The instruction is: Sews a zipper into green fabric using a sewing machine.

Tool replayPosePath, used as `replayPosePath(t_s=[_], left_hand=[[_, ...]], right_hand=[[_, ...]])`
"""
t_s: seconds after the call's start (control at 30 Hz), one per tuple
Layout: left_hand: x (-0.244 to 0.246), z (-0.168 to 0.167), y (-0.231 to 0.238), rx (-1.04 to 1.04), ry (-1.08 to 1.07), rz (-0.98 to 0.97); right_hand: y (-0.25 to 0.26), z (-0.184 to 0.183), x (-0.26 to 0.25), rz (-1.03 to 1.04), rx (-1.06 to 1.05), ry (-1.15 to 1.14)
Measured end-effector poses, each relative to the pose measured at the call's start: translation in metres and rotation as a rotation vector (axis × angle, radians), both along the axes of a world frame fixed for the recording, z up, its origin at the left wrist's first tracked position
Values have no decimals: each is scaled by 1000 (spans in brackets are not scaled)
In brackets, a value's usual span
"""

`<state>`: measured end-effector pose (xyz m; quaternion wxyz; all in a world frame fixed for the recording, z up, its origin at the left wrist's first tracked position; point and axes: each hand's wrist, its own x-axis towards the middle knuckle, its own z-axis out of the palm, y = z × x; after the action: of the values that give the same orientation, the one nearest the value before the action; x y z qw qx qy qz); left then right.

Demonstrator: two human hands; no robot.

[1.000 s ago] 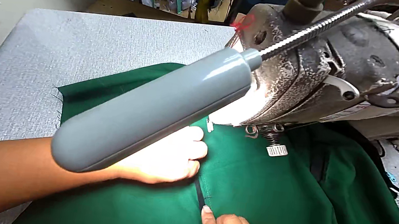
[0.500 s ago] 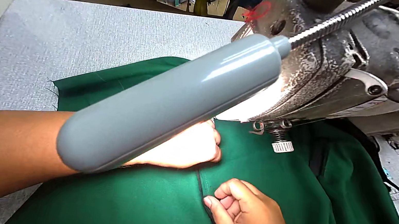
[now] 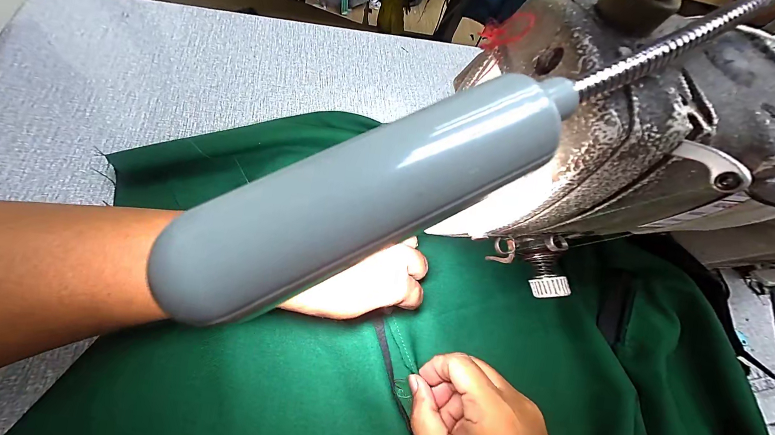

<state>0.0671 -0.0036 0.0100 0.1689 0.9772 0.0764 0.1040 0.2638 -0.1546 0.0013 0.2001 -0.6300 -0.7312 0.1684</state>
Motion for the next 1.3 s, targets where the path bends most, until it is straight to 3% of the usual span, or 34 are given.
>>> replayPosePath(t_s=[0.13, 0.4, 0.63, 0.83, 0.93, 1.0, 1.13, 1.3], left_hand=[[-3, -3, 1, 20, -2, -24], [-6, -6, 2, 129, -103, -112], [-6, -8, -3, 200, -95, -128], [-3, -10, -19, 453, -85, -135], [-3, -14, -46, 549, -33, 72], [-5, -11, -59, 509, 118, 207], [-17, -7, -85, 53, 341, 580], [-22, -52, -108, 123, 32, 804]], right_hand=[[-2, 2, 2, -37, -31, 58], [-4, 7, 1, 37, -73, -46], [-12, 4, -5, 46, 79, -128], [-17, 6, -8, 124, 54, -168], [-13, 10, -3, 247, 8, -190], [-3, 10, 9, 405, 36, -191], [37, -7, 49, 776, 223, -192], [59, -26, 71, 960, 142, -158]])
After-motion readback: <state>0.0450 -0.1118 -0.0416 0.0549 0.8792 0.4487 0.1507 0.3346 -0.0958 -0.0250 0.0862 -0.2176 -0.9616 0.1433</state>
